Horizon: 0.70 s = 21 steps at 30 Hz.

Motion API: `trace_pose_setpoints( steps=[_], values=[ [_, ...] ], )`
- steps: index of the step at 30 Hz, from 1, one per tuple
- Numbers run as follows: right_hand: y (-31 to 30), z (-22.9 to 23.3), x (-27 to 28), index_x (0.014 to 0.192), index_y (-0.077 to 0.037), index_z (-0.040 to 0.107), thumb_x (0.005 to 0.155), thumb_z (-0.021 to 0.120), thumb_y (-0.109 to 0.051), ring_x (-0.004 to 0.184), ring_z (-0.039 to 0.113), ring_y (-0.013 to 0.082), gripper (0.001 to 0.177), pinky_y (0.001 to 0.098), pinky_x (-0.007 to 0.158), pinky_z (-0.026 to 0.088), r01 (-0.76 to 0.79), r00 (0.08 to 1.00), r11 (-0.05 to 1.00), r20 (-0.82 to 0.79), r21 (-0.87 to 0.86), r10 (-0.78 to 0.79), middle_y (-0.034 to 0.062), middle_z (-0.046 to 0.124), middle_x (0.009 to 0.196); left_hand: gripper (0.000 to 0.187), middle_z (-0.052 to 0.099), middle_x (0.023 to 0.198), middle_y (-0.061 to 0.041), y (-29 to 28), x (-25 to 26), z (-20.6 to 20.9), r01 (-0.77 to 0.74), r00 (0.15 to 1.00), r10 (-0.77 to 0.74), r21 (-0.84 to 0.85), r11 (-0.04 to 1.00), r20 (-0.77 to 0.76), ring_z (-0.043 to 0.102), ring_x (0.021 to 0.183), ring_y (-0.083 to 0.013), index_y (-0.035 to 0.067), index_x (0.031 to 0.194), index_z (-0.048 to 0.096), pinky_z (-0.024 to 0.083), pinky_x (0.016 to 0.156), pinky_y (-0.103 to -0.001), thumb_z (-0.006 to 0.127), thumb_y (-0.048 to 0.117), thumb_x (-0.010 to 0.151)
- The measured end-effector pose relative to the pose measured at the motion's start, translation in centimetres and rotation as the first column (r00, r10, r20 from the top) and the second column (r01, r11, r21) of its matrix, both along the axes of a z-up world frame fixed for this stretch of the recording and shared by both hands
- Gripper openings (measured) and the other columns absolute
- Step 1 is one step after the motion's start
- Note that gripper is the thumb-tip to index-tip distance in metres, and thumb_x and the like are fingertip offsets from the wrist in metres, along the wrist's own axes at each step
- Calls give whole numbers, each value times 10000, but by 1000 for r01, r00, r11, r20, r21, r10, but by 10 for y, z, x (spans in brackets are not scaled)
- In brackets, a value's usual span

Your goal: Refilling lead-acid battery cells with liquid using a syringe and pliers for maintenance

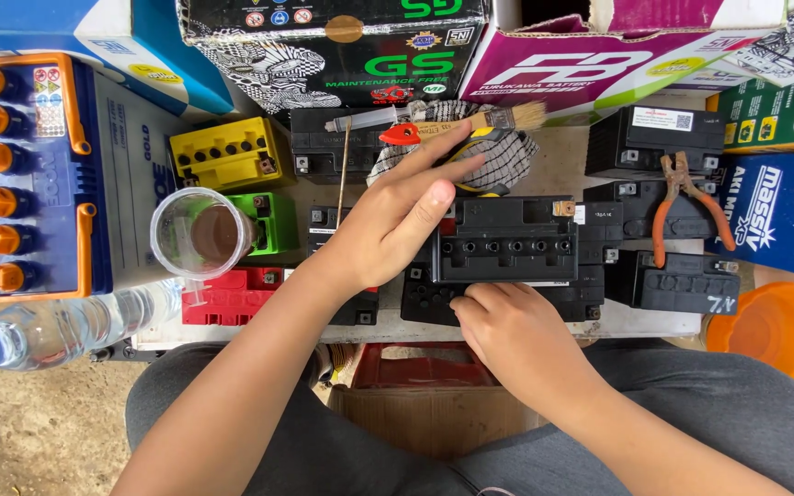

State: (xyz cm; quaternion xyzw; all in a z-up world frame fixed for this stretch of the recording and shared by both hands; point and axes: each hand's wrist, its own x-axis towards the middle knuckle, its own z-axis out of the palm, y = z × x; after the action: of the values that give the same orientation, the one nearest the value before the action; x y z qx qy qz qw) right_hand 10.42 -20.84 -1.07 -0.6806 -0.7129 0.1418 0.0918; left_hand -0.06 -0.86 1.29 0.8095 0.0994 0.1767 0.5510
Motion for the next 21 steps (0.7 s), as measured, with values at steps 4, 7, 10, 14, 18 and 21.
trace_pose_setpoints(
  steps=[4, 7, 10, 14, 18, 21],
  values=[
    [1, 2, -1, 919, -92, 709, 933, 693, -67, 671, 620, 234, 33, 379, 631, 513, -16, 999, 995, 37, 103, 13, 15, 628, 729, 639, 390, 1629, -176, 0, 1, -1, -8, 1000, 8, -3, 1000, 26, 348, 1565, -346, -8, 1495, 467, 283, 1318, -486, 240, 453, 1115],
    [1, 1, -1, 860, -107, 683, 910, 694, -48, 666, 604, 235, 78, 379, 618, 502, -14, 999, 995, 54, 100, 9, 10, 606, 706, 615, 411, 1623, -186, 0, 2, -9, -16, 1000, 15, 33, 999, 18, 356, 1562, -337, 16, 1519, 433, 267, 1322, -472, 243, 442, 1119],
    [1, 3, -1, 827, -110, 683, 859, 691, 0, 665, 593, 243, 115, 379, 614, 500, -19, 997, 996, 71, 82, 13, 16, 582, 721, 599, 417, 1622, -201, -1, 1, -11, -14, 1000, 13, 48, 999, 13, 348, 1564, -343, 29, 1534, 408, 255, 1321, -475, 255, 435, 1121],
    [2, 9, -2, 965, -111, 747, 938, 715, -155, 716, 643, 218, 61, 361, 664, 534, -17, 995, 997, 101, 75, 9, -3, 656, 804, 581, 403, 1637, -202, -3, -1, -11, -27, 999, 25, 35, 999, 42, 359, 1571, -345, 37, 1552, 379, 270, 1333, -464, 272, 422, 1130],
    [0, 6, -3, 1030, -113, 733, 920, 737, -211, 775, 661, 222, 148, 374, 704, 536, -20, 994, 997, 108, 74, 12, 7, 674, 881, 591, 435, 1626, -176, -3, -4, -6, -37, 999, 37, 32, 999, 11, 395, 1553, -347, 64, 1551, 386, 293, 1306, -467, 263, 451, 1121],
    [2, 12, -4, 1034, -109, 725, 925, 734, -226, 779, 655, 226, 159, 371, 708, 536, -32, 994, 995, 109, 91, 22, 11, 669, 880, 566, 483, 1587, -191, -5, -6, -2, -55, 997, 52, 46, 997, 52, 468, 1507, -338, 56, 1525, 414, 369, 1266, -450, 290, 436, 1124]
  ],
)
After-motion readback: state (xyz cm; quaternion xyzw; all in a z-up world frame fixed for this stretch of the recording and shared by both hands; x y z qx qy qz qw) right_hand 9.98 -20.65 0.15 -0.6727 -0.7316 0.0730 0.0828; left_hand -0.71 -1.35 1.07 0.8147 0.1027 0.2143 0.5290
